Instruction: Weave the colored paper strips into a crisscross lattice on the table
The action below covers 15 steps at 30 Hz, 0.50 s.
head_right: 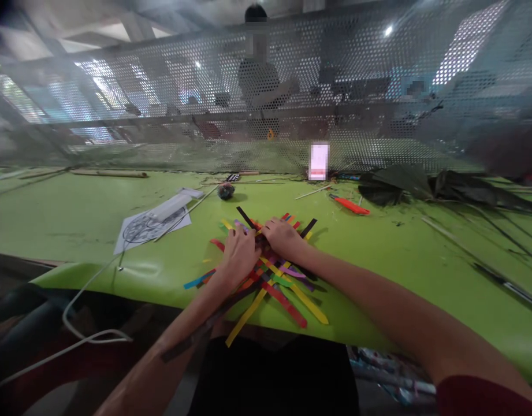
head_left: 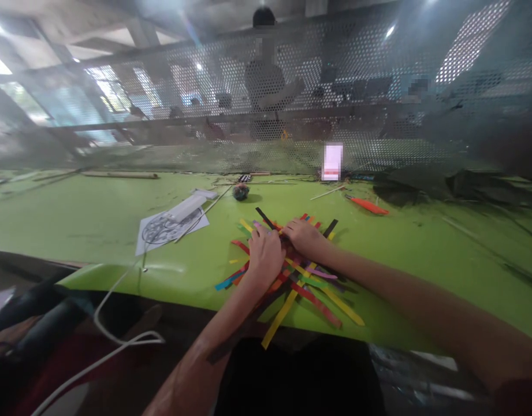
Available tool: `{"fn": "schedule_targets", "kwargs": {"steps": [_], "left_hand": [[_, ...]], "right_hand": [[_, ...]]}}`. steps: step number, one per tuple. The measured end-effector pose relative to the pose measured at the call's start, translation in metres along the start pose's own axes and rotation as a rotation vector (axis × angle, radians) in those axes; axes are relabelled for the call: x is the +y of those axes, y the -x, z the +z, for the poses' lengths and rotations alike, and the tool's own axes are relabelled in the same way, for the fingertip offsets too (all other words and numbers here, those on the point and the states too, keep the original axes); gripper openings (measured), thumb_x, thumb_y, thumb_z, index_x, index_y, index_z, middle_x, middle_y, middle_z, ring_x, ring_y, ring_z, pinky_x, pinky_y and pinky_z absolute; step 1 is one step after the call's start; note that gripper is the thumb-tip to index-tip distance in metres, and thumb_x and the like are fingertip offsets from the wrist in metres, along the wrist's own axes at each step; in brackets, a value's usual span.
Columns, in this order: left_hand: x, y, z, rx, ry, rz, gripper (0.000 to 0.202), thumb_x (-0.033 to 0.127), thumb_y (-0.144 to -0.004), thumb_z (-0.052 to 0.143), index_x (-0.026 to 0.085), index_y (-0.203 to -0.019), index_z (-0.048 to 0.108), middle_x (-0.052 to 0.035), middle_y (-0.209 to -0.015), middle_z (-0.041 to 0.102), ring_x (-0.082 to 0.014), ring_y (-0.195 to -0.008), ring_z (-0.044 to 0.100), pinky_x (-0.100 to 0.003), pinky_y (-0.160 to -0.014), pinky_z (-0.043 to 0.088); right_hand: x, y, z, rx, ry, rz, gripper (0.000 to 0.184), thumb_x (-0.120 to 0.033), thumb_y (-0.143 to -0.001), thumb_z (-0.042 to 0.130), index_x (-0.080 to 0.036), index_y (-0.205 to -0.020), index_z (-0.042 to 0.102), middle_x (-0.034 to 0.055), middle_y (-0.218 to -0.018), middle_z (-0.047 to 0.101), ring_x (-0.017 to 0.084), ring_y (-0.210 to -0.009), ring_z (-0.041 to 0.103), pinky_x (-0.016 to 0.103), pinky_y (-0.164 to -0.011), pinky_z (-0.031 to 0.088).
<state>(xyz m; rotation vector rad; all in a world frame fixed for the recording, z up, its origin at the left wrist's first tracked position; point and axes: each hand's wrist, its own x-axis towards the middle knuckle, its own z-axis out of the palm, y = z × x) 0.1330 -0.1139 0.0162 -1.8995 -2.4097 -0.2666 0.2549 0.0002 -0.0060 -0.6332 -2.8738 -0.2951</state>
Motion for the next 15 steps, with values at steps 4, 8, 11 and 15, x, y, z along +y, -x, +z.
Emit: {"fn": "schedule_targets", "kwargs": {"steps": [4, 8, 11, 15], "left_hand": [[-0.0011, 0.0008, 0.0022, 0.016, -0.018, -0.010, 0.039, 0.027, -0.098, 0.057, 0.012, -0.133, 0.066, -0.0270, -0.151, 0.052, -0.0397, -0.127, 0.059, -0.054, -0.106, 0.049], [-0.0022, -0.0009, 0.0012, -0.005, -0.020, -0.012, 0.038, 0.028, -0.098, 0.057, 0.016, -0.133, 0.065, -0.0257, -0.147, 0.055, -0.0414, -0.126, 0.059, -0.057, -0.103, 0.049], [-0.0030, -0.0017, 0.0014, -0.008, -0.009, 0.002, 0.039, 0.026, -0.098, 0.058, 0.016, -0.135, 0.063, -0.0252, -0.148, 0.054, -0.0405, -0.129, 0.057, -0.054, -0.105, 0.048], [-0.0048, -0.0018, 0.0021, -0.010, 0.020, 0.023, 0.038, 0.023, -0.098, 0.056, 0.016, -0.135, 0.064, -0.0255, -0.151, 0.051, -0.0399, -0.134, 0.054, -0.054, -0.107, 0.046]], "right_hand": [[-0.0002, 0.0029, 0.0013, 0.045, -0.043, 0.014, 0.024, -0.008, -0.102, 0.051, -0.007, -0.112, 0.073, 0.0166, -0.111, 0.071, 0.027, -0.106, 0.060, 0.038, -0.100, 0.046], [-0.0003, 0.0055, 0.0012, 0.099, -0.118, 0.030, 0.027, -0.005, -0.101, 0.050, -0.008, -0.116, 0.072, 0.0163, -0.117, 0.069, 0.025, -0.109, 0.060, 0.036, -0.102, 0.045], [0.0009, 0.0055, 0.0025, 0.113, -0.135, 0.030, 0.028, -0.004, -0.100, 0.049, -0.009, -0.116, 0.072, 0.0154, -0.113, 0.070, 0.025, -0.106, 0.060, 0.037, -0.100, 0.046], [0.0027, 0.0042, 0.0052, 0.127, -0.141, 0.014, 0.027, -0.004, -0.100, 0.050, -0.008, -0.114, 0.073, 0.0154, -0.113, 0.072, 0.025, -0.104, 0.061, 0.038, -0.099, 0.047]]}}
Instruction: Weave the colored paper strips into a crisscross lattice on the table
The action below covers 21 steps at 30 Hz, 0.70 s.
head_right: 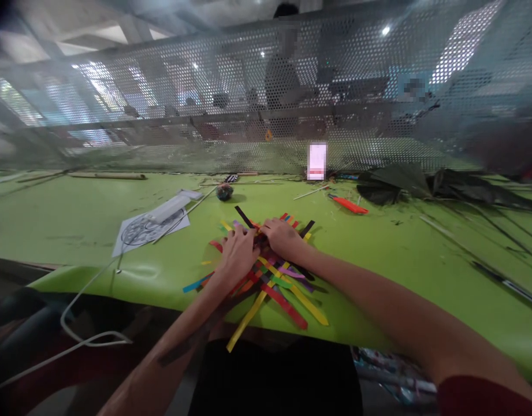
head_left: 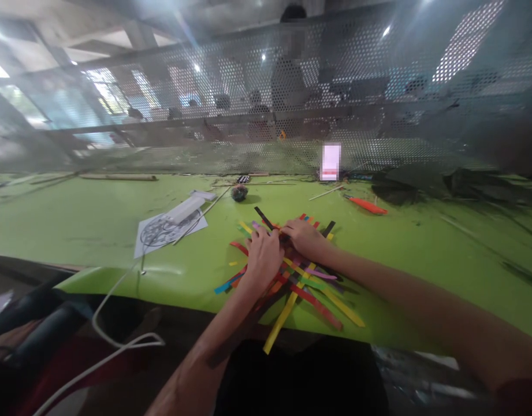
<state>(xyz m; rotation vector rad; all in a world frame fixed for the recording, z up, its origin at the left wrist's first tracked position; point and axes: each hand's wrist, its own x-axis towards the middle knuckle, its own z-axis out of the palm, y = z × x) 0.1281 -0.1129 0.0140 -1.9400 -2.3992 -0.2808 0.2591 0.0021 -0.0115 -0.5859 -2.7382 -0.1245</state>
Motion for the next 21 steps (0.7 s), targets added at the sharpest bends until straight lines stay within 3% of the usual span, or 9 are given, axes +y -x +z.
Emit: {"fn": "schedule_targets", "kwargs": {"steps": [6, 21], "left_hand": [[-0.0035, -0.0013, 0.0010, -0.008, 0.057, 0.003, 0.036, 0.024, -0.097, 0.058, 0.020, -0.132, 0.066, -0.0181, -0.135, 0.062, -0.0362, -0.125, 0.058, -0.052, -0.104, 0.048], [-0.0022, 0.0012, -0.0022, 0.025, 0.112, 0.013, 0.042, 0.017, -0.095, 0.056, 0.021, -0.135, 0.066, -0.0158, -0.140, 0.066, -0.0372, -0.132, 0.053, -0.060, -0.106, 0.048]], "right_hand": [[-0.0013, -0.0002, -0.0018, -0.026, 0.008, 0.004, 0.028, -0.006, -0.101, 0.050, -0.007, -0.117, 0.073, 0.0167, -0.115, 0.071, 0.025, -0.107, 0.060, 0.039, -0.101, 0.046], [-0.0040, -0.0008, -0.0044, -0.040, -0.042, 0.036, 0.030, -0.008, -0.102, 0.050, -0.006, -0.120, 0.074, 0.0185, -0.122, 0.071, 0.026, -0.111, 0.061, 0.039, -0.102, 0.046]]}}
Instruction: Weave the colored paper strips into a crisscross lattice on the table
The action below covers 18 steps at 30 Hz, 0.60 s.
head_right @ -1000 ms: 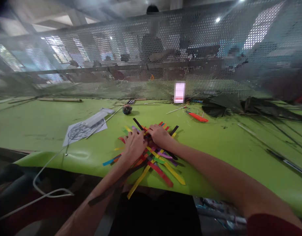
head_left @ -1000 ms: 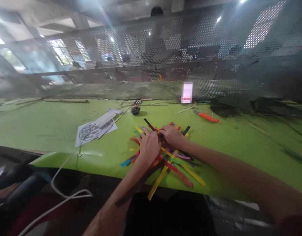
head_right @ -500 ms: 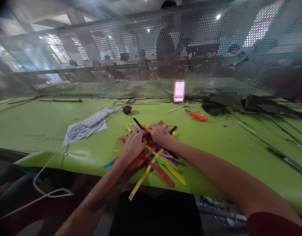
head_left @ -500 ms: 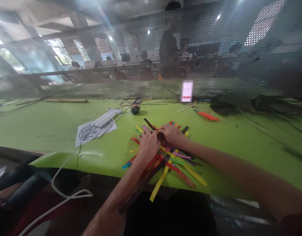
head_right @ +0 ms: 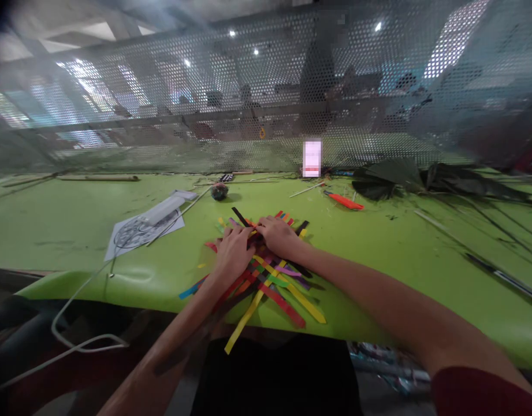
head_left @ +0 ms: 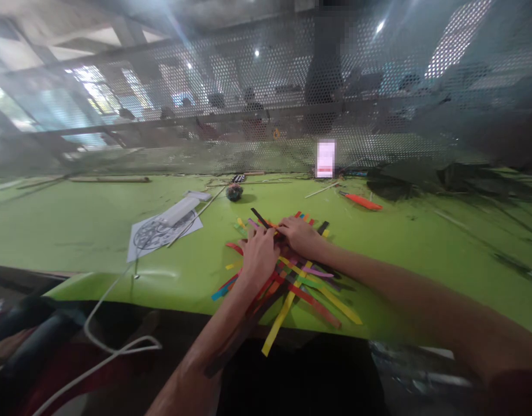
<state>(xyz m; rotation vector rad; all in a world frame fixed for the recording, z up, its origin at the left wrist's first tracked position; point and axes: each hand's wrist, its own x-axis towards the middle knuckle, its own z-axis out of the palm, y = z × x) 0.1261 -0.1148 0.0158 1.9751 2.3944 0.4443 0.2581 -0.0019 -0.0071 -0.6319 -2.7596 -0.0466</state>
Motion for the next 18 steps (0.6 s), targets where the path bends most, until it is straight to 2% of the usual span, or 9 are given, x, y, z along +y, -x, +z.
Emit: {"fn": "schedule_targets", "kwargs": {"steps": [5, 11, 18], "left_hand": [[0.0004, 0.0014, 0.0004, 0.021, 0.006, -0.006, 0.039, 0.018, -0.096, 0.057, 0.022, -0.133, 0.069, -0.0138, -0.138, 0.068, -0.0371, -0.136, 0.050, -0.057, -0.104, 0.049], [-0.0013, 0.0013, 0.0016, 0.038, 0.011, -0.016, 0.039, 0.021, -0.095, 0.059, 0.021, -0.132, 0.071, -0.0127, -0.135, 0.069, -0.0386, -0.126, 0.054, -0.056, -0.101, 0.049], [-0.0031, -0.0004, 0.0015, 0.025, 0.011, 0.055, 0.027, 0.018, -0.095, 0.059, 0.017, -0.116, 0.076, -0.0131, -0.132, 0.069, -0.0345, -0.136, 0.049, -0.048, -0.109, 0.046]], "right_hand": [[0.0003, -0.0001, 0.0006, 0.017, 0.000, 0.007, 0.031, -0.006, -0.099, 0.052, -0.008, -0.120, 0.075, 0.0172, -0.120, 0.072, 0.026, -0.114, 0.060, 0.040, -0.104, 0.045], [0.0011, 0.0002, -0.0019, 0.003, 0.000, -0.014, 0.032, -0.005, -0.100, 0.050, -0.008, -0.120, 0.075, 0.0169, -0.122, 0.073, 0.026, -0.111, 0.061, 0.040, -0.103, 0.045], [0.0038, -0.0014, 0.0002, -0.036, 0.022, -0.024, 0.030, -0.008, -0.100, 0.053, -0.007, -0.121, 0.074, 0.0178, -0.124, 0.073, 0.027, -0.113, 0.061, 0.040, -0.103, 0.043]]}}
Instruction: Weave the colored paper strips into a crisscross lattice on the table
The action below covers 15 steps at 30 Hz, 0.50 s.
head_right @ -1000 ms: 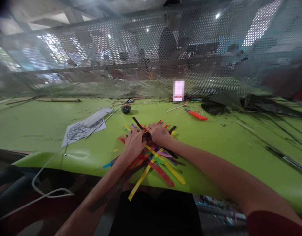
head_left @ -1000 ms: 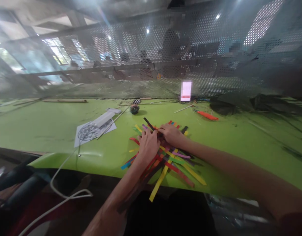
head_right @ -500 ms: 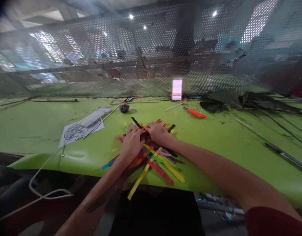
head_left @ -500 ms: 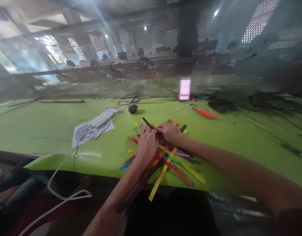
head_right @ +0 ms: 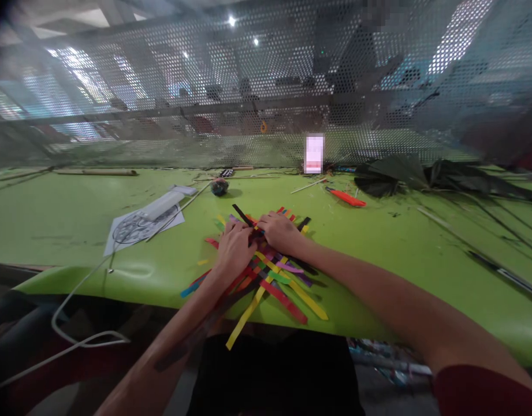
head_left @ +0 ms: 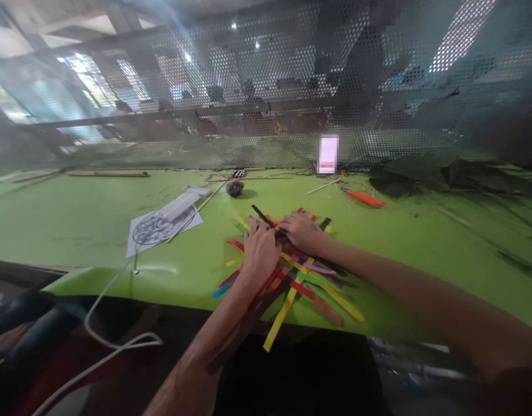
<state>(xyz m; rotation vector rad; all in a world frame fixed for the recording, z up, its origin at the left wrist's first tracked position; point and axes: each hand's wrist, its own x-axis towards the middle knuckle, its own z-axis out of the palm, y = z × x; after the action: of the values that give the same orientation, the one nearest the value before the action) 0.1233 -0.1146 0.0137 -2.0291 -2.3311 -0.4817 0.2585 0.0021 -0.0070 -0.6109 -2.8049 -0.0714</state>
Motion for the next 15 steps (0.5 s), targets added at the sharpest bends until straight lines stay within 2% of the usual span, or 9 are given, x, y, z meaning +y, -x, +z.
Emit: {"fn": "schedule_targets", "kwargs": {"steps": [7, 15], "left_hand": [[-0.0037, -0.0003, 0.0040, -0.002, -0.003, 0.050, 0.028, 0.018, -0.097, 0.056, 0.015, -0.117, 0.075, -0.0128, -0.133, 0.069, -0.0312, -0.134, 0.051, -0.044, -0.111, 0.045], [-0.0042, 0.0017, 0.0054, 0.003, -0.062, 0.095, 0.031, 0.018, -0.101, 0.052, 0.016, -0.125, 0.071, -0.0132, -0.135, 0.067, -0.0299, -0.130, 0.054, -0.044, -0.106, 0.048]], "right_hand": [[0.0014, -0.0012, 0.0001, -0.023, 0.020, 0.010, 0.033, -0.008, -0.100, 0.051, -0.009, -0.123, 0.074, 0.0170, -0.125, 0.073, 0.027, -0.115, 0.062, 0.040, -0.101, 0.042], [0.0010, -0.0034, -0.0018, -0.056, 0.040, 0.036, 0.032, -0.009, -0.100, 0.050, -0.011, -0.115, 0.078, 0.0166, -0.111, 0.074, 0.026, -0.104, 0.062, 0.038, -0.093, 0.041]]}}
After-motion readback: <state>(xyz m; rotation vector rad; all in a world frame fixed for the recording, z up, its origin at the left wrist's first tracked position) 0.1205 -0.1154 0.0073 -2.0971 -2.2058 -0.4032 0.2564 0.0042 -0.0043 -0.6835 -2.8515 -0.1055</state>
